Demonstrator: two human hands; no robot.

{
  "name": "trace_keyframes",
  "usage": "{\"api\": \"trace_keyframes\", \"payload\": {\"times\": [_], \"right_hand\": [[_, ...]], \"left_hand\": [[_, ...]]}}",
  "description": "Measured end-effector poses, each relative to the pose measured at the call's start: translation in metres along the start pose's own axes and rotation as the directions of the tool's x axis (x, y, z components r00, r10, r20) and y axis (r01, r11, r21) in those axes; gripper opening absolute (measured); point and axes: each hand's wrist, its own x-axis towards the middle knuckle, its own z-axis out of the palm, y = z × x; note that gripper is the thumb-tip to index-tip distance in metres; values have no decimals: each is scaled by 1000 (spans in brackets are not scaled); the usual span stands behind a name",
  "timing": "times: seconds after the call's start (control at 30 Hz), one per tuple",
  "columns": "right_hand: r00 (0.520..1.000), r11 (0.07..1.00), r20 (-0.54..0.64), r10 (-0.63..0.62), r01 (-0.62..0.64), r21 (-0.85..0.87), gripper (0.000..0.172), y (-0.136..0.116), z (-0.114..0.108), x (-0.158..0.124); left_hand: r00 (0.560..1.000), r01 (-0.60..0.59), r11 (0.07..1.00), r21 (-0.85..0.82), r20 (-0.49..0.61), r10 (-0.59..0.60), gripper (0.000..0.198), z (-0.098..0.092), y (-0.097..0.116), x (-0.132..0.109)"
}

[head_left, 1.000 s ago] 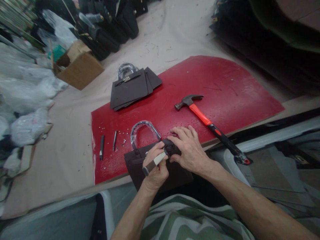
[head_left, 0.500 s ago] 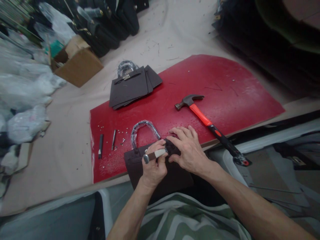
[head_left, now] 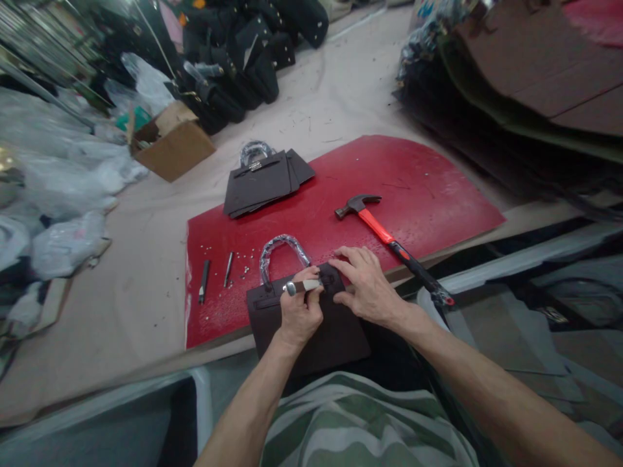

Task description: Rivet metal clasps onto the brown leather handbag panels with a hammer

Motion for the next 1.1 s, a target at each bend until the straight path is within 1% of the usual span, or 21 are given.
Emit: {"api": "trace_keyframes", "payload": {"times": [0.1, 0.2, 0.27, 0.3, 0.33, 0.37, 0.43, 0.47, 0.5, 0.53, 0.6, 0.67, 0.7, 0.77, 0.83, 0.9, 0.93, 0.97, 1.03, 1.07, 1.1], "right_hand": [[999, 999, -46, 5, -7, -42, 54, -1, -4, -7], [986, 989, -165, 13, -37, -140, 44, 1, -19, -14], [965, 969, -254, 57, -115, -220, 37, 7, -34, -16], [956, 949, -278, 96, -172, -264, 36, 11, -42, -16], [950, 921, -278, 145, -232, -312, 35, 15, -49, -15], [947, 888, -251, 200, -284, -362, 35, 19, -55, -14], [938, 821, -149, 313, -346, -453, 35, 23, -64, -9], [926, 802, -98, 365, -366, -471, 34, 24, -67, -5], [903, 796, -61, 426, -406, -449, 32, 24, -68, -1], [872, 796, -35, 489, -462, -392, 28, 23, -69, 4], [800, 779, 1, 600, -584, -228, 22, 21, -71, 15], [746, 746, 40, 665, -660, -85, 20, 21, -73, 26], [731, 734, 63, 679, -678, -35, 19, 21, -74, 31], [709, 706, 138, 692, -704, 76, 16, 23, -77, 39], [687, 653, 245, 684, -727, 212, 10, 24, -79, 45], [677, 591, 323, 661, -735, 332, 7, 23, -77, 47], [675, 561, 344, 652, -736, 379, 8, 20, -74, 47], [674, 535, 349, 651, -734, 419, 11, 17, -72, 45], [678, 502, 316, 664, -717, 484, 17, 7, -70, 39], [682, 495, 287, 672, -703, 511, 20, -1, -72, 34], [699, 509, 245, 671, -675, 534, 22, -10, -77, 29]], "left_hand": [[1000, -10, 999, -32, -10, 9, 10, 1, 0, 1], [1000, 5, 999, -48, -9, -6, 9, 1, -1, 1], [1000, 25, 998, -56, 1, -25, 10, 2, -1, 1], [999, 35, 997, -62, 6, -35, 10, 2, -1, 1], [999, 43, 997, -69, 10, -42, 11, 2, 0, 1], [999, 49, 996, -80, 12, -48, 11, 3, 0, 1], [998, 59, 992, -111, 13, -58, 10, 4, 2, 2], [998, 66, 990, -127, 17, -65, 10, 4, 2, 2], [997, 76, 987, -142, 22, -74, 11, 4, 2, 2], [996, 86, 984, -155, 28, -83, 12, 5, 2, 2], [994, 104, 978, -180, 36, -99, 14, 6, 2, 2], [994, 108, 973, -204, 28, -105, 14, 6, 2, 2], [994, 109, 972, -209, 23, -107, 15, 6, 2, 2], [993, 118, 974, -194, 29, -115, 16, 6, 3, 2], [991, 130, 977, -169, 45, -124, 18, 6, 5, 2], [990, 138, 977, -162, 55, -130, 18, 5, 7, 3], [990, 141, 976, -166, 53, -134, 17, 4, 8, 4], [989, 145, 974, -174, 48, -139, 17, 4, 8, 4], [988, 154, 969, -193, 40, -149, 18, 3, 8, 4], [988, 157, 967, -199, 40, -152, 19, 3, 8, 4], [987, 160, 966, -202, 45, -154, 19, 3, 7, 4]]}}
